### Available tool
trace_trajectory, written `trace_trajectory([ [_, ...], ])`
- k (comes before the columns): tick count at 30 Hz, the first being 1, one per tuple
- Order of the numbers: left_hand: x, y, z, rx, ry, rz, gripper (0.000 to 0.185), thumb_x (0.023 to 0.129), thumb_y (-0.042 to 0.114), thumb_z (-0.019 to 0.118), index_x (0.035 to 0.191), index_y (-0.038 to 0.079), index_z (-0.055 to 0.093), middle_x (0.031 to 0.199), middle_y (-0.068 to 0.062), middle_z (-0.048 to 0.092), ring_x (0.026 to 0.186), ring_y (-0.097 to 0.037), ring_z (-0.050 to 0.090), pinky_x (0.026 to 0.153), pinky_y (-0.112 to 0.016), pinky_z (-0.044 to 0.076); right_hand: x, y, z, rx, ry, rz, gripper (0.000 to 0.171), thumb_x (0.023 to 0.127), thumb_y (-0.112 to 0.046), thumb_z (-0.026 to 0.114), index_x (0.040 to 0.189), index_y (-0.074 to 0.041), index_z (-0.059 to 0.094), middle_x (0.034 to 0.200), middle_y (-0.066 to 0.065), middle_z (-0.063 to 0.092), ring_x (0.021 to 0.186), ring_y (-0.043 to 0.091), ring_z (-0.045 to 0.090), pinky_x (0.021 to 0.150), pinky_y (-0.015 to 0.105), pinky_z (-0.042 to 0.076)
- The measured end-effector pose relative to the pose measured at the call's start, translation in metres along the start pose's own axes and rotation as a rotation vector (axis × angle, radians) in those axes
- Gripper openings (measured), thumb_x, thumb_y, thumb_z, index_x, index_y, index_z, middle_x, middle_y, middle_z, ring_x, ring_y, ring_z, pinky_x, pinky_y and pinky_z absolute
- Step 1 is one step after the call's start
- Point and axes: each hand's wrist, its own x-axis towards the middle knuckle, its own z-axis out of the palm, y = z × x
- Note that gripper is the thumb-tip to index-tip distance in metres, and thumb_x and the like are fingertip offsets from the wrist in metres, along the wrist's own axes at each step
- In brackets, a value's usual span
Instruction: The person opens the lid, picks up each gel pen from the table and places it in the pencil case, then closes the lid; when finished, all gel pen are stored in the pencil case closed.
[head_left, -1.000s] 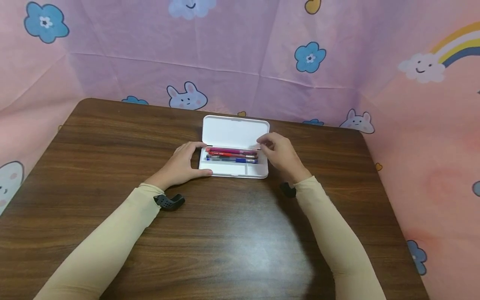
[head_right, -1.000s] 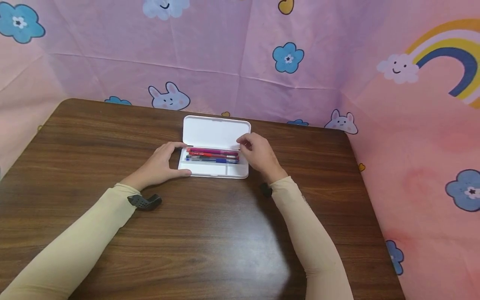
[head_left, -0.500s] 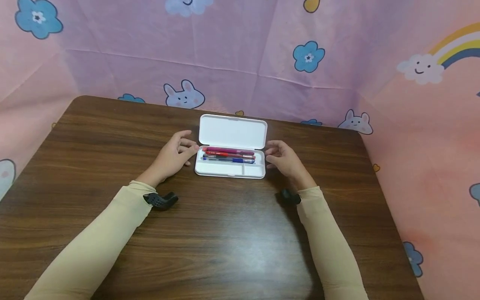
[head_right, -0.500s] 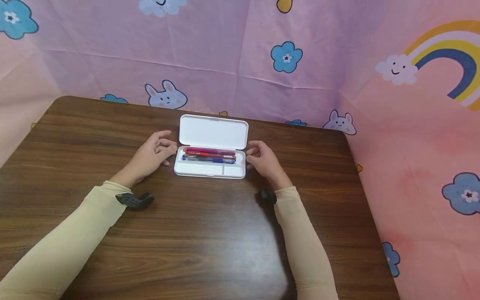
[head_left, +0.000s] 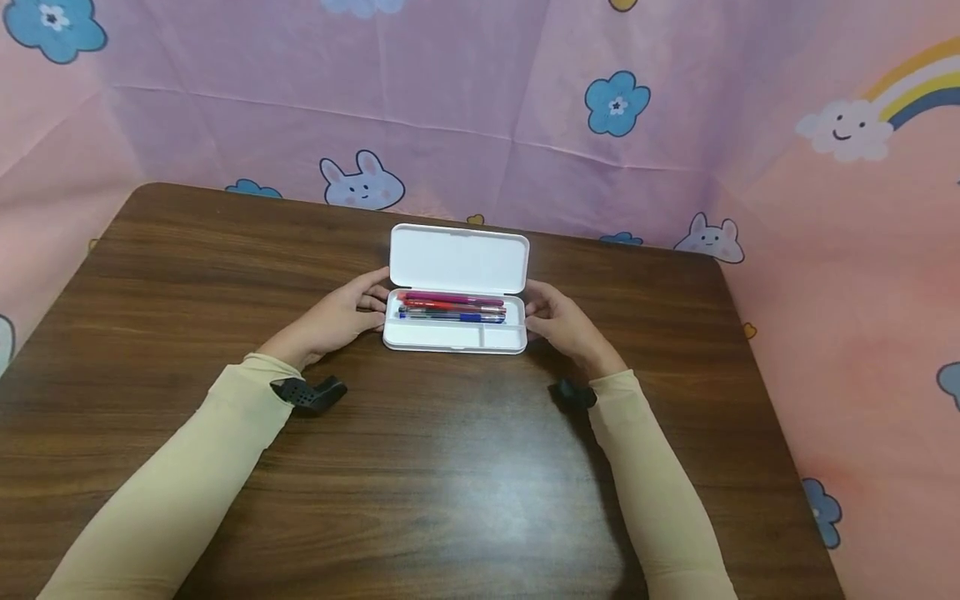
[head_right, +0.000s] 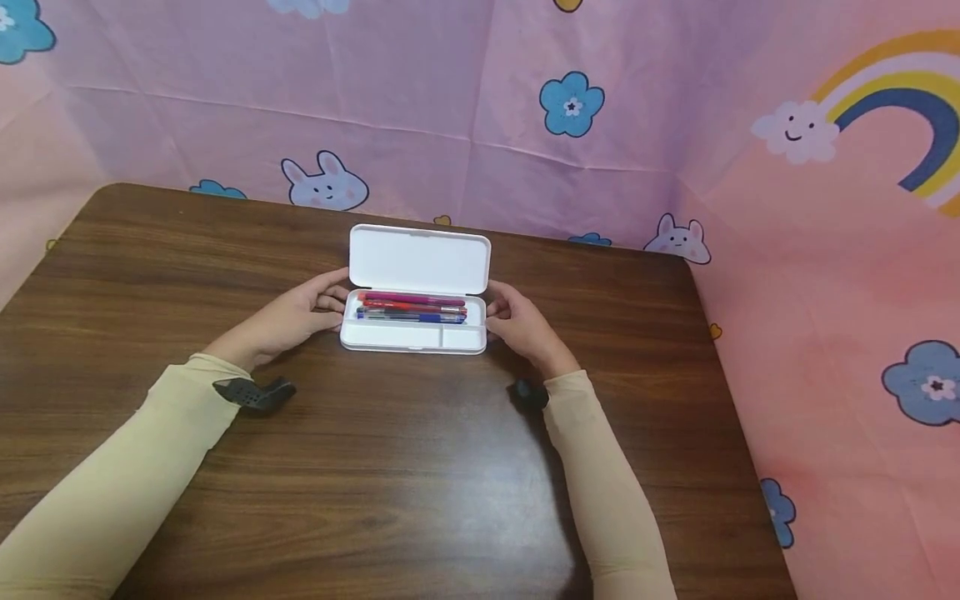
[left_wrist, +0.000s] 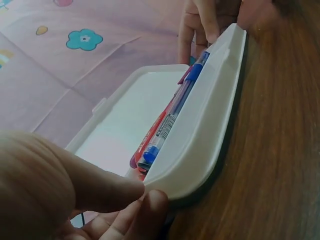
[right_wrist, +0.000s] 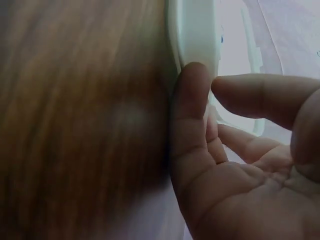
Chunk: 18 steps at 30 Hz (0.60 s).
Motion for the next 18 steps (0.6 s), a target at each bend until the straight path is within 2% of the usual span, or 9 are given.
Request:
trace_trajectory([
  [2,-0.001,0.001,-0.002,-0.018,-0.001,-0.005,0.073,0.106,0.012,0.057,0.167,0.016,0.015,0.148,-0.020,0.043,0.133,-0.033,0.048,0.109,-0.045,0.043,0.000,0.001,0.001,0.015,-0.005,-0.014,0.062,0.097,0.011,0.056,0.155,-0.003,0.039,0.118,0.023,0.052,0.099,0.029,0.058,0.080,0.035,0.062],
  [5,-0.004,0.001,-0.004,-0.076,-0.009,-0.013,0.070,0.109,0.029,0.055,0.165,0.015,0.017,0.149,-0.021,0.042,0.133,-0.035,0.048,0.108,-0.043,0.048,-0.001,0.000,0.004,0.001,0.017,-0.017,0.058,0.097,0.011,0.056,0.151,-0.001,0.038,0.123,0.025,0.050,0.104,0.031,0.059,0.080,0.037,0.062],
  [8,-0.007,0.001,-0.005,-0.151,-0.020,-0.004,0.068,0.109,0.049,0.043,0.160,0.009,0.022,0.150,-0.022,0.038,0.134,-0.036,0.046,0.107,-0.042,0.051,-0.003,-0.003,0.008,-0.040,0.038,-0.026,0.050,0.098,0.010,0.057,0.143,0.000,0.038,0.125,0.025,0.051,0.107,0.035,0.062,0.081,0.039,0.062],
  [10,-0.008,0.001,-0.006,-0.180,-0.025,0.013,0.070,0.109,0.055,0.037,0.155,0.003,0.027,0.152,-0.021,0.036,0.137,-0.036,0.044,0.111,-0.044,0.048,-0.004,-0.005,0.008,-0.078,0.033,-0.043,0.043,0.097,0.011,0.056,0.136,0.001,0.040,0.125,0.025,0.054,0.108,0.037,0.064,0.081,0.040,0.062],
  [12,-0.009,0.001,-0.005,-0.136,-0.011,0.018,0.068,0.108,0.054,0.043,0.150,0.002,0.034,0.152,-0.020,0.039,0.137,-0.035,0.046,0.113,-0.049,0.045,-0.004,-0.005,0.005,-0.114,0.010,-0.064,0.038,0.097,0.011,0.054,0.132,0.002,0.043,0.125,0.024,0.056,0.110,0.037,0.065,0.084,0.040,0.062],
  [15,-0.009,-0.002,-0.003,-0.015,0.010,0.026,0.062,0.104,0.042,0.062,0.146,0.002,0.039,0.149,-0.020,0.044,0.136,-0.036,0.051,0.112,-0.052,0.043,-0.006,-0.005,-0.004,-0.105,-0.067,-0.081,0.035,0.097,0.012,0.049,0.131,0.006,0.048,0.130,0.026,0.057,0.117,0.039,0.064,0.092,0.044,0.060],
  [18,-0.007,-0.004,0.001,0.109,0.033,0.039,0.065,0.098,0.028,0.074,0.146,0.002,0.040,0.146,-0.024,0.045,0.133,-0.039,0.054,0.108,-0.052,0.048,-0.009,-0.007,-0.011,-0.108,-0.133,-0.043,0.035,0.100,0.000,0.057,0.134,0.004,0.050,0.138,0.024,0.055,0.126,0.039,0.059,0.100,0.050,0.055],
])
